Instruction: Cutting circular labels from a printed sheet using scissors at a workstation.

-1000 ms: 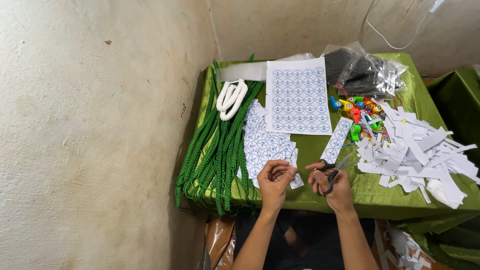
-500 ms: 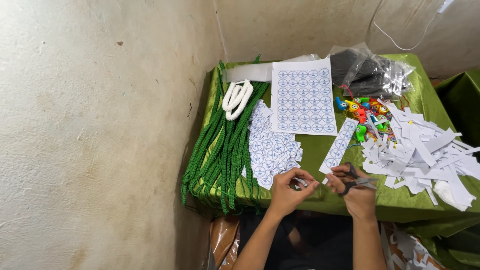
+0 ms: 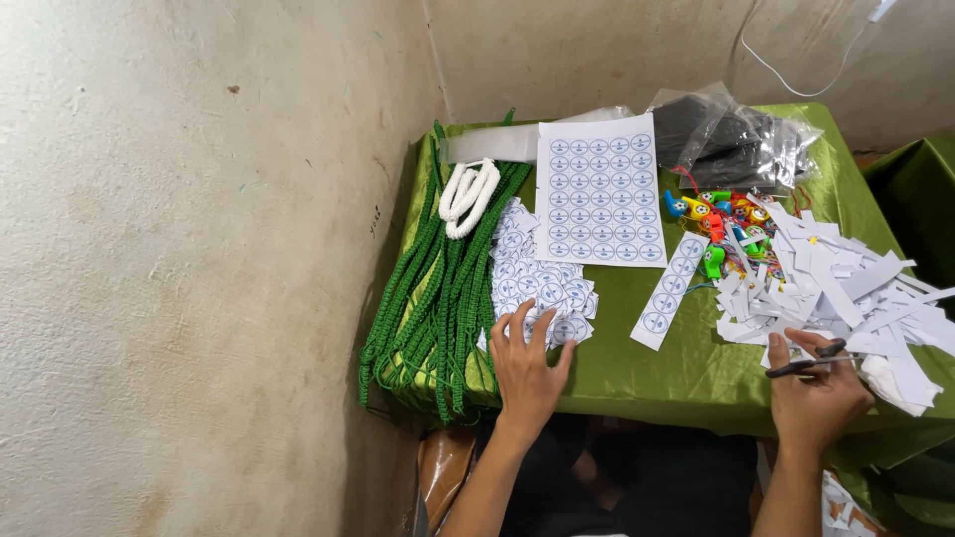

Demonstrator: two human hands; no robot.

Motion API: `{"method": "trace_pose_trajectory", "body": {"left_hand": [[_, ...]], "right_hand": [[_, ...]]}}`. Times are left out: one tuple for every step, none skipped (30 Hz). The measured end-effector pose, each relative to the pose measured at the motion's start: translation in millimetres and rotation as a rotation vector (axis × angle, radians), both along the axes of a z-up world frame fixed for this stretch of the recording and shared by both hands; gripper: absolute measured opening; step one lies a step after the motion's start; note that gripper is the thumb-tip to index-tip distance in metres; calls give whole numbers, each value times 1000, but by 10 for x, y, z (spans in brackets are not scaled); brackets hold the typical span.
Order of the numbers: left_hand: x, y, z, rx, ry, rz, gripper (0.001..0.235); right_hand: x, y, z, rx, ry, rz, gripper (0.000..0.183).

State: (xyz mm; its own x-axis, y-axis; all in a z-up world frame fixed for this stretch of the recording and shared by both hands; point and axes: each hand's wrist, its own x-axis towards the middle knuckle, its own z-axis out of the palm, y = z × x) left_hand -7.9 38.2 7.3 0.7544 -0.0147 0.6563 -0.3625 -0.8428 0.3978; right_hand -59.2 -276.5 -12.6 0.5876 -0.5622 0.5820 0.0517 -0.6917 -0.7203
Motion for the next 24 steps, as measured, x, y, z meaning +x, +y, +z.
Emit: {"method": "trace_pose_trajectory", "body": {"left_hand": [[-7,13,36,-2,-2,-1,50],[-14,27,72,-9,-41,10,43],[-23,41,106,-15,-78,17,40],[-31,23,108,-16,-79,12,40],[-40,9,111,-27,-55,-28,42],[-49,-3,113,-38,-31,-68,45],[-70,-44,138,-38,-30,-70,45],[-91,-81,163,-44,-33,-90,43],[-112,-116,189,-50,-37,-108,42],[-120,-168,190,-51,-36,-109,42],[-129,-219,191,-59,-49,-136,37],[-138,-269,194,-66,-61,-164,33],[-137,-314,206,-66,-61,-163,33],[-135,-358,219,-64,-62,-221,31],[-136,-409,230,-65,-63,-278,28],[-157,-410,225,-66,-62,-276,28],[-168,-426,224,-79,-63,-298,27],[-179,-444,224,-92,-64,-319,25],[-225,-388,259,-92,-66,-322,25],[-270,-334,295,-87,-38,-309,25],[-317,-272,329,-80,-10,-293,25],[-367,-208,320,-78,-12,-292,25],[-420,-138,308,-21,46,-296,32],[-473,-66,295,36,103,-299,39]], "right_hand": [[10,-23,-33,-2,-2,-1,15],[22,-47,-66,-48,-2,-1,15],[17,-67,-106,-93,-1,-5,15],[13,-69,-92,-93,-1,-9,15],[10,-66,-80,-112,-2,-10,15],[6,-62,-67,-131,-3,-11,14],[3,-59,-52,-131,-3,-13,14],[-1,-54,-37,-120,13,2,14],[2,-46,-20,-108,29,20,14],[0,-61,-36,-109,29,19,14],[0,-74,-54,-127,32,10,15],[0,-86,-71,-145,35,1,16],[6,-100,-91,-145,35,2,16],[11,-111,-110,-164,24,5,15],[16,-132,-125,-186,13,9,14],[5,-111,-121,-188,13,11,14],[0,-105,-108,-183,29,4,14],[-5,-101,-93,-178,44,-2,15],[-14,-95,-77,-178,42,-5,15],[-23,-91,-60,-164,43,2,15],[-26,-79,-49,-149,45,11,15],[-32,-77,-39,-148,43,11,15],[-33,-69,-32,-149,42,16,15],[-33,-59,-25,-151,41,21,14]]}}
